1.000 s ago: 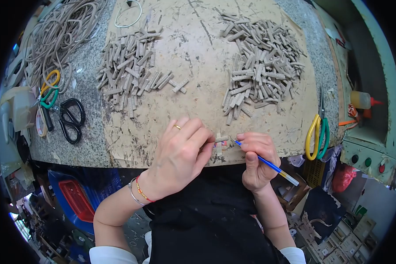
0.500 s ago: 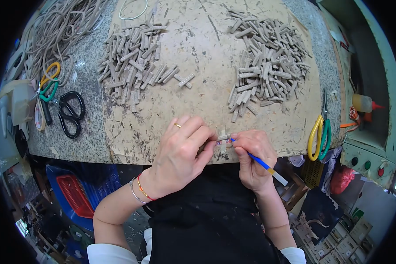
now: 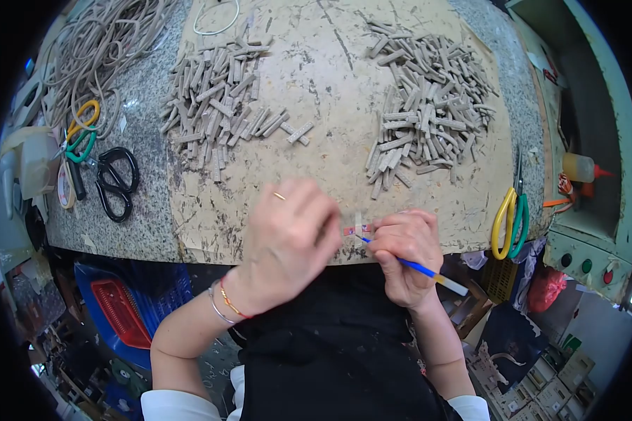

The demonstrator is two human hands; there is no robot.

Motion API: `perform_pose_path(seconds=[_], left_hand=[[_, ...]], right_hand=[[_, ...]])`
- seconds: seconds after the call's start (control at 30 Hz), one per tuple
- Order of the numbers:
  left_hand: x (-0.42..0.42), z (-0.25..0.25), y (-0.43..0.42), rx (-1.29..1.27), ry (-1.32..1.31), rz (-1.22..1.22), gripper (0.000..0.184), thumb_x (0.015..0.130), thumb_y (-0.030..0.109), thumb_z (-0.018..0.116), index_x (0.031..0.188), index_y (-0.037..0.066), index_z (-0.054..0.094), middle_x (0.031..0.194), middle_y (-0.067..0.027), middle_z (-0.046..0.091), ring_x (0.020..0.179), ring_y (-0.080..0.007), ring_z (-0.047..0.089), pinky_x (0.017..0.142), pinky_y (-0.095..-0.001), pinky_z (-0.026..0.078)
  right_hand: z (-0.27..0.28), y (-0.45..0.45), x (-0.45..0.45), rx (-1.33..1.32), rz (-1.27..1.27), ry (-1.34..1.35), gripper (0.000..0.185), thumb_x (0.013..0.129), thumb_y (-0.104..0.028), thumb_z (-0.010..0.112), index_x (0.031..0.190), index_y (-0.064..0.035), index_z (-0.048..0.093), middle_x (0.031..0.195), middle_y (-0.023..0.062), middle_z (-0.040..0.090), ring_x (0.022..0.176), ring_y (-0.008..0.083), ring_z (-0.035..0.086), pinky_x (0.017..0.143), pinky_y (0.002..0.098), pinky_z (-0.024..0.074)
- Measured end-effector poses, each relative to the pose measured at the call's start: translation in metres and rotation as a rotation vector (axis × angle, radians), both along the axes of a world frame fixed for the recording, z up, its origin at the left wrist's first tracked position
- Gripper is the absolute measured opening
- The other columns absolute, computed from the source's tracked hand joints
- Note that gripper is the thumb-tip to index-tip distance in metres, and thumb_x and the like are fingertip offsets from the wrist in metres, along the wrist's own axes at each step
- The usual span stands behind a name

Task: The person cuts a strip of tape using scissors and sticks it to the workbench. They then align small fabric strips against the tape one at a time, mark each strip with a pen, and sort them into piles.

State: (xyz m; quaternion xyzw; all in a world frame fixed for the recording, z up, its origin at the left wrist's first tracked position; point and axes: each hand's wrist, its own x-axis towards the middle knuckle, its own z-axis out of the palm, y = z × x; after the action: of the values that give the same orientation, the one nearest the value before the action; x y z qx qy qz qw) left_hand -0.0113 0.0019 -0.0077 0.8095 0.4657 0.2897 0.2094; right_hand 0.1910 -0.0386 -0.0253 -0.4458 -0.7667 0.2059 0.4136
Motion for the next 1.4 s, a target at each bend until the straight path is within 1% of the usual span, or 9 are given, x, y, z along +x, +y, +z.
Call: perform_pose_path(seconds=[0.07, 0.17, 0.33, 0.53, 0.63, 0.67, 0.77, 1.17, 1.4], left_hand=[[-0.01, 0.002, 0.025, 0.117, 0.133, 0.171, 0.013, 0.077, -0.001, 0.07, 0.086, 0.004, 0.063, 0.08, -0.0108, 0.058, 0.075, -0.0297, 0.058, 0.071, -0.0401, 0.045], [0.004, 0.005, 0.046, 0.165, -0.022, 0.168, 0.01, 0.079, 0.001, 0.07, 0.085, 0.004, 0.062, 0.08, -0.0103, 0.057, 0.075, -0.0287, 0.058, 0.072, -0.0399, 0.046], [0.043, -0.001, 0.053, 0.071, 0.048, 0.042, 0.011, 0.082, 0.008, 0.069, 0.083, 0.004, 0.059, 0.085, -0.0115, 0.06, 0.08, -0.0314, 0.06, 0.076, -0.0414, 0.048], [0.016, 0.017, 0.039, 0.022, 0.152, 0.014, 0.013, 0.079, 0.002, 0.071, 0.083, 0.004, 0.058, 0.085, -0.0108, 0.059, 0.079, -0.03, 0.059, 0.07, -0.0393, 0.048], [0.006, 0.015, 0.007, -0.01, 0.13, -0.181, 0.015, 0.077, 0.001, 0.074, 0.086, 0.003, 0.062, 0.086, -0.0096, 0.059, 0.078, -0.028, 0.058, 0.067, -0.0385, 0.048], [0.007, 0.006, -0.002, -0.008, 0.055, -0.162, 0.018, 0.077, 0.002, 0.076, 0.09, 0.003, 0.065, 0.085, -0.0087, 0.059, 0.078, -0.0273, 0.058, 0.067, -0.0393, 0.048], [0.003, -0.006, -0.009, -0.03, -0.068, -0.1, 0.017, 0.076, -0.001, 0.076, 0.088, 0.003, 0.065, 0.083, -0.0081, 0.059, 0.078, -0.0274, 0.057, 0.068, -0.0386, 0.046], [0.004, -0.009, -0.01, -0.06, -0.151, -0.075, 0.017, 0.074, 0.0, 0.077, 0.084, 0.005, 0.065, 0.082, -0.0065, 0.058, 0.078, -0.0264, 0.055, 0.073, -0.0377, 0.043], [0.005, -0.003, -0.006, -0.083, -0.01, -0.088, 0.017, 0.077, 0.003, 0.076, 0.087, 0.007, 0.063, 0.085, -0.0052, 0.055, 0.082, -0.0254, 0.053, 0.076, -0.0373, 0.037]], right_hand=[[-0.002, -0.001, 0.003, -0.005, -0.02, 0.055, 0.01, 0.087, -0.014, 0.074, 0.089, -0.0112, 0.065, 0.085, 0.0018, 0.069, 0.084, 0.0232, 0.068, 0.083, 0.0384, 0.0458], [-0.006, -0.001, -0.002, 0.013, -0.006, 0.091, 0.009, 0.088, -0.014, 0.073, 0.091, -0.0107, 0.065, 0.084, 0.0021, 0.069, 0.083, 0.024, 0.068, 0.082, 0.0381, 0.0466], [-0.007, -0.001, -0.002, 0.009, -0.042, 0.142, 0.008, 0.089, -0.013, 0.071, 0.091, -0.0088, 0.065, 0.082, 0.0039, 0.067, 0.08, 0.0251, 0.067, 0.078, 0.0377, 0.0481], [-0.01, -0.003, 0.001, 0.005, -0.068, 0.254, 0.006, 0.092, -0.01, 0.069, 0.093, -0.0059, 0.064, 0.083, 0.0081, 0.067, 0.078, 0.0266, 0.066, 0.077, 0.0378, 0.0498], [-0.013, -0.006, 0.002, -0.002, -0.103, 0.314, 0.007, 0.093, -0.008, 0.068, 0.096, -0.0036, 0.064, 0.087, 0.0108, 0.067, 0.079, 0.0284, 0.066, 0.075, 0.0381, 0.0515], [-0.014, -0.006, 0.0, -0.003, -0.116, 0.337, 0.007, 0.093, -0.007, 0.067, 0.097, -0.0027, 0.063, 0.088, 0.0117, 0.067, 0.079, 0.0291, 0.066, 0.075, 0.0382, 0.0521], [-0.012, -0.006, -0.001, -0.002, -0.117, 0.311, 0.009, 0.093, -0.007, 0.068, 0.099, -0.0015, 0.062, 0.09, 0.0135, 0.068, 0.082, 0.0308, 0.067, 0.074, 0.038, 0.0535], [-0.008, -0.004, -0.004, -0.052, -0.054, 0.135, 0.009, 0.092, -0.008, 0.07, 0.095, -0.0026, 0.064, 0.091, 0.0118, 0.069, 0.082, 0.0278, 0.068, 0.076, 0.0379, 0.0533], [-0.014, -0.007, -0.007, -0.019, -0.103, 0.254, 0.01, 0.093, -0.009, 0.069, 0.097, -0.0024, 0.063, 0.091, 0.0123, 0.069, 0.081, 0.0288, 0.068, 0.076, 0.0387, 0.0536]])
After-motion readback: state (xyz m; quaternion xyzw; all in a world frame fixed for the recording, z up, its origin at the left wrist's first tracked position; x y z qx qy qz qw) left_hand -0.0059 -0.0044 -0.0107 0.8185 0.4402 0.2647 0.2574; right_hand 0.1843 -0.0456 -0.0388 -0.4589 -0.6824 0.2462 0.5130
